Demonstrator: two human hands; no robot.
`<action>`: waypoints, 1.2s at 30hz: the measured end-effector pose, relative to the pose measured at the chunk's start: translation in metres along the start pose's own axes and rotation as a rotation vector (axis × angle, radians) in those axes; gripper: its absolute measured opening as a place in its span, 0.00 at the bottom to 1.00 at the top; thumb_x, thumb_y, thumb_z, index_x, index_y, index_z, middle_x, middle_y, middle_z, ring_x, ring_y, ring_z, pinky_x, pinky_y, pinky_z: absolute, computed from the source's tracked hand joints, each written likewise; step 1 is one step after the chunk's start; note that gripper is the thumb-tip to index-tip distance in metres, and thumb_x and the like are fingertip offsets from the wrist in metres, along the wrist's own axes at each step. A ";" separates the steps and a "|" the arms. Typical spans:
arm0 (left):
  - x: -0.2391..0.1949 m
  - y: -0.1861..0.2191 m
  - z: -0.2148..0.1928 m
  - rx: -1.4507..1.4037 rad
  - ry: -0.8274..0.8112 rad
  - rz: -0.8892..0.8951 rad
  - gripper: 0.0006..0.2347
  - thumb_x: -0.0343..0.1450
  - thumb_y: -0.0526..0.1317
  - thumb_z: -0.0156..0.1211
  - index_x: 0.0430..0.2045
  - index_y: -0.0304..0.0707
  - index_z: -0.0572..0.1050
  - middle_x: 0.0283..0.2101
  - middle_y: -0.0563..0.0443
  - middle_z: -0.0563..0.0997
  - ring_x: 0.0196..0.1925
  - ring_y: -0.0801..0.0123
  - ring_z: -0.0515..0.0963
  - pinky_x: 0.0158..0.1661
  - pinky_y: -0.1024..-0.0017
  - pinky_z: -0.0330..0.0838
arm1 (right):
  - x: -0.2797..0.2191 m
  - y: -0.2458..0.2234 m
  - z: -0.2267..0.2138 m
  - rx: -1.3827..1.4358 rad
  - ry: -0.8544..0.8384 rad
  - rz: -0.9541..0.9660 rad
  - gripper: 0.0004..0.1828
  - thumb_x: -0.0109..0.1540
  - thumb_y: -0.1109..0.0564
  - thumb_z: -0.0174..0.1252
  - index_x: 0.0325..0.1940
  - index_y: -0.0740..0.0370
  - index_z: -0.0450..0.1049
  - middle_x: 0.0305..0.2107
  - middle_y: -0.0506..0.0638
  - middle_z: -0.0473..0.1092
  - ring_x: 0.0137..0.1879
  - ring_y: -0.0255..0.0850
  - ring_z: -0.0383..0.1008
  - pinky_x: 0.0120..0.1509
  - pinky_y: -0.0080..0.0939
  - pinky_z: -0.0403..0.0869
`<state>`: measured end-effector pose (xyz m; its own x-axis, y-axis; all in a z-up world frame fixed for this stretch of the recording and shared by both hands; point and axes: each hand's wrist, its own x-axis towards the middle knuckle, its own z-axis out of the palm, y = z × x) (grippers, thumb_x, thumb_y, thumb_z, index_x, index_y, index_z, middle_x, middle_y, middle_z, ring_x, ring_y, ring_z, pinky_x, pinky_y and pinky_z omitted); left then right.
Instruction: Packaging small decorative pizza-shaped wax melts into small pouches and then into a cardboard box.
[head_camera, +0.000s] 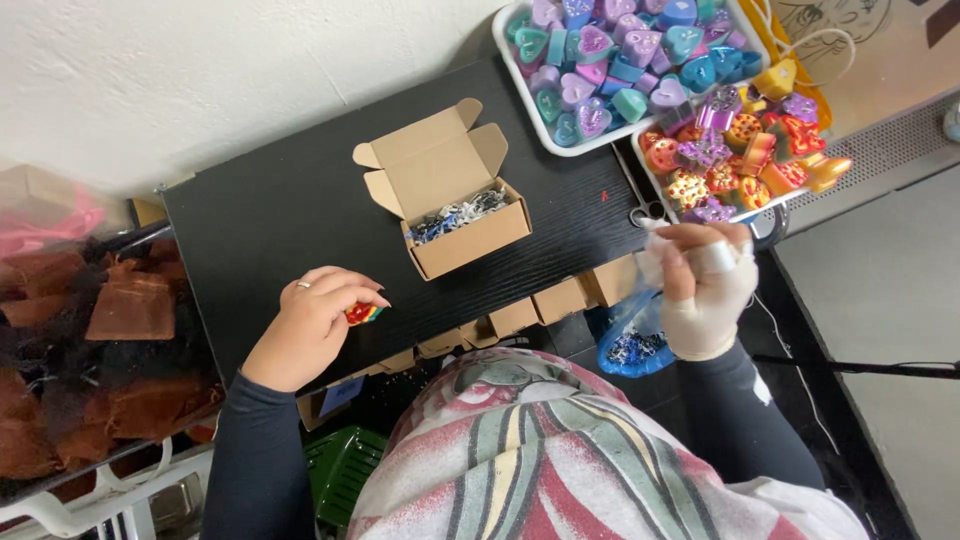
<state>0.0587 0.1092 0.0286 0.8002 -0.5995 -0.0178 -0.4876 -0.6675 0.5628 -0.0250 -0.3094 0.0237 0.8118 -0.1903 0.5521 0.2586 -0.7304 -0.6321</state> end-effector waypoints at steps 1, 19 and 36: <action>0.001 0.000 0.001 0.000 -0.004 0.007 0.17 0.64 0.23 0.51 0.36 0.46 0.81 0.46 0.57 0.83 0.57 0.60 0.76 0.57 0.59 0.63 | 0.003 -0.007 -0.007 -0.005 0.005 0.003 0.15 0.55 0.72 0.52 0.40 0.61 0.77 0.30 0.48 0.65 0.40 0.39 0.64 0.42 0.39 0.66; -0.016 0.049 0.006 -0.026 0.544 -0.031 0.16 0.67 0.22 0.52 0.44 0.38 0.80 0.62 0.43 0.72 0.72 0.48 0.68 0.68 0.56 0.66 | -0.027 0.076 -0.016 -0.590 0.071 0.233 0.28 0.65 0.45 0.76 0.52 0.67 0.71 0.25 0.46 0.68 0.42 0.43 0.69 0.47 0.43 0.70; -0.015 0.065 0.027 -0.338 0.593 0.057 0.13 0.68 0.19 0.53 0.39 0.34 0.78 0.58 0.41 0.72 0.67 0.53 0.74 0.63 0.63 0.74 | -0.006 0.097 -0.057 -0.371 0.159 0.429 0.19 0.74 0.49 0.63 0.57 0.66 0.68 0.24 0.46 0.73 0.29 0.31 0.74 0.36 0.31 0.68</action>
<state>0.0052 0.0630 0.0429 0.8797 -0.2222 0.4204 -0.4755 -0.4099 0.7784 -0.0350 -0.4166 -0.0097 0.7074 -0.5948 0.3819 -0.2992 -0.7415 -0.6006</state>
